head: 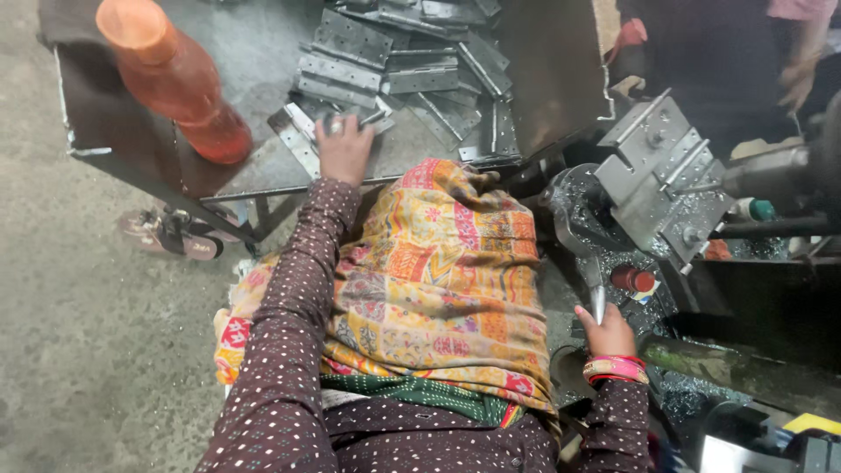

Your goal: The person drills holes into L-shaped metal brackets using a drill press. The person picks up a bracket from a tray, positions it under the drill, pulls the lever to drill a hole, and then places the finished piece back into the tray.

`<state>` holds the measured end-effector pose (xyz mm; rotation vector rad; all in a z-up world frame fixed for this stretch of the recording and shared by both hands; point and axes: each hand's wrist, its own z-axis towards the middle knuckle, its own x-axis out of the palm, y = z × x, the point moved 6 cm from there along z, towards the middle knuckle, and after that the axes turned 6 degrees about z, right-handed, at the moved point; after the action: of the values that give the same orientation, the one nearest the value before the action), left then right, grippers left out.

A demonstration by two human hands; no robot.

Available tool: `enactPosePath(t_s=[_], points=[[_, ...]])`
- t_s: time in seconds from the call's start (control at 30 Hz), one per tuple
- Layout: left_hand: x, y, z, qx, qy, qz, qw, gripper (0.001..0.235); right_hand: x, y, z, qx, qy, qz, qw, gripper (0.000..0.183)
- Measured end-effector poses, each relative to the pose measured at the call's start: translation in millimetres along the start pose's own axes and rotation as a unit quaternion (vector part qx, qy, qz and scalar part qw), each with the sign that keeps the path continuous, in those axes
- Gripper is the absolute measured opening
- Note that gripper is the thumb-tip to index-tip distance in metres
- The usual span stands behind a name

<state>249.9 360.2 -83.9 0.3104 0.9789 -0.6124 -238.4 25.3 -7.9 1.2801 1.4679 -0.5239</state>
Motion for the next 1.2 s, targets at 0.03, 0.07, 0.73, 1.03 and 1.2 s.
enactPosePath(t_s=[0.03, 0.07, 0.73, 1.03, 1.2], points=[[5, 0, 2, -0.010, -0.016, 0.024, 1.000, 0.011, 1, -2, 7, -0.037, -0.014, -0.008, 0.999, 0.051], [10, 1, -1, -0.016, -0.029, 0.047, 0.998, 0.011, 3, -7, 12, -0.069, -0.027, -0.016, 0.997, 0.052], [-152, -350, 92, 0.249, -0.054, -0.105, 0.961, 0.033, 40, -1, 13, -0.066, -0.066, -0.032, 0.995, 0.060], [-147, -367, 78, 0.273, 0.032, -0.181, 0.944, 0.050, 42, 8, 7, -0.075, -0.074, -0.014, 0.994, 0.052], [-149, -378, 46, 0.299, 0.034, -0.156, 0.941, 0.045, 43, 7, 10, -0.085, -0.073, -0.013, 0.994, 0.054]])
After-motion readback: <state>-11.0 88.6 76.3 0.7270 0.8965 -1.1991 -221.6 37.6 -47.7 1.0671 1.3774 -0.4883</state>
